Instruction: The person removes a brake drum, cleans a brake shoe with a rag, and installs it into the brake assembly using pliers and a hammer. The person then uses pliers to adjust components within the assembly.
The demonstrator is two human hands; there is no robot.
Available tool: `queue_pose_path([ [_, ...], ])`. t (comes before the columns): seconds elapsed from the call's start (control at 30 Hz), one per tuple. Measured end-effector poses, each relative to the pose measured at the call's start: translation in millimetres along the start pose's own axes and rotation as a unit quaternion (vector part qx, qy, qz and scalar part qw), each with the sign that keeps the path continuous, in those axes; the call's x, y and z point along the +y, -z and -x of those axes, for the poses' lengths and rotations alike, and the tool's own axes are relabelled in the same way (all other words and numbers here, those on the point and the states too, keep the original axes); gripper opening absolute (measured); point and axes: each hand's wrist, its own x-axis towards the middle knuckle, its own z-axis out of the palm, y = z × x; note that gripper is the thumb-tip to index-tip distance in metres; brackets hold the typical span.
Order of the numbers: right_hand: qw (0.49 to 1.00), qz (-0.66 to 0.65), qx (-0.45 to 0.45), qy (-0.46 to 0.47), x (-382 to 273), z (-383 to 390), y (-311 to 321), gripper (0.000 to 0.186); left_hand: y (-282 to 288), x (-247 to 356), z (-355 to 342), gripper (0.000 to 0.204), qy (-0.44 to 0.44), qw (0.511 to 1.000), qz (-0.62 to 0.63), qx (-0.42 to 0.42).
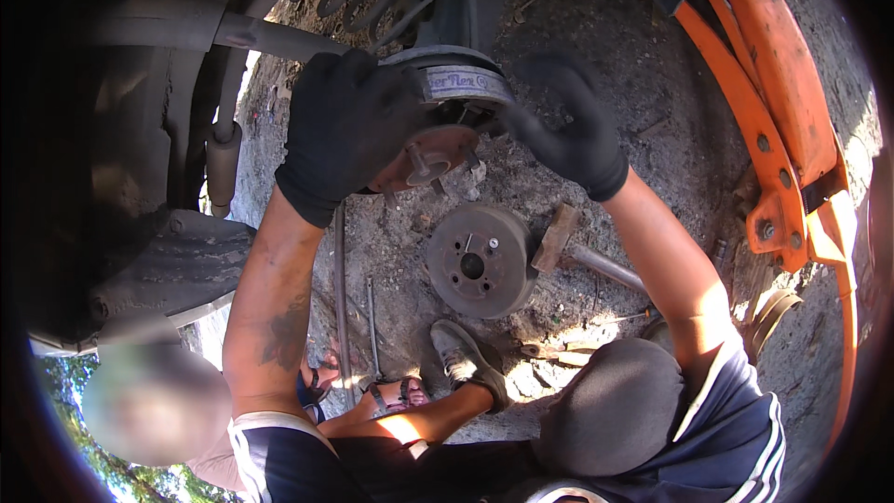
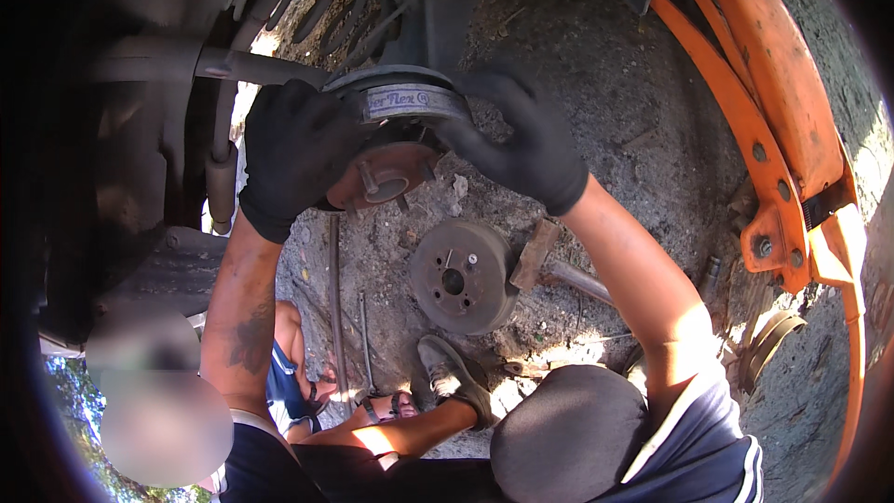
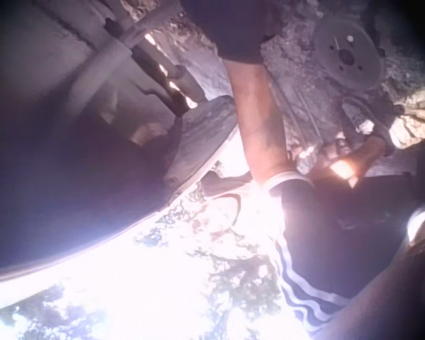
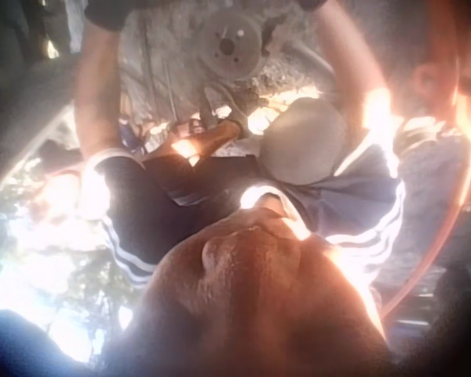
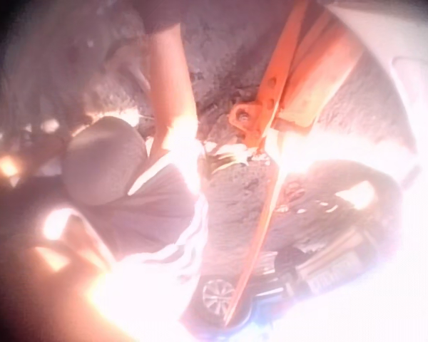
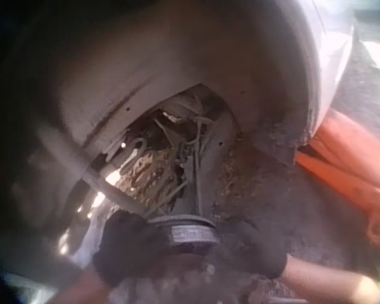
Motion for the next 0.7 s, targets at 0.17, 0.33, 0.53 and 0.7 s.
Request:
queue_pose_path([
  [0.17,0.964,0.069,-0.149,-0.210,4,33,4,0.027,-6,0,-11,0.025,-0.009,1.000,-0.016,0.002],
  [0.33,0.947,0.130,-0.224,-0.192,2,19,-4,0.025,-1,3,-11,0.025,0.013,0.999,-0.034,-0.006],
  [0.53,0.936,0.173,-0.266,-0.151,-13,-6,-7,0.017,13,12,21,0.025,0.092,0.991,-0.089,-0.049],
  [0.7,0.946,0.121,-0.262,-0.146,-14,-1,-11,0.016,9,33,32,0.017,0.211,0.975,-0.003,0.062],
])
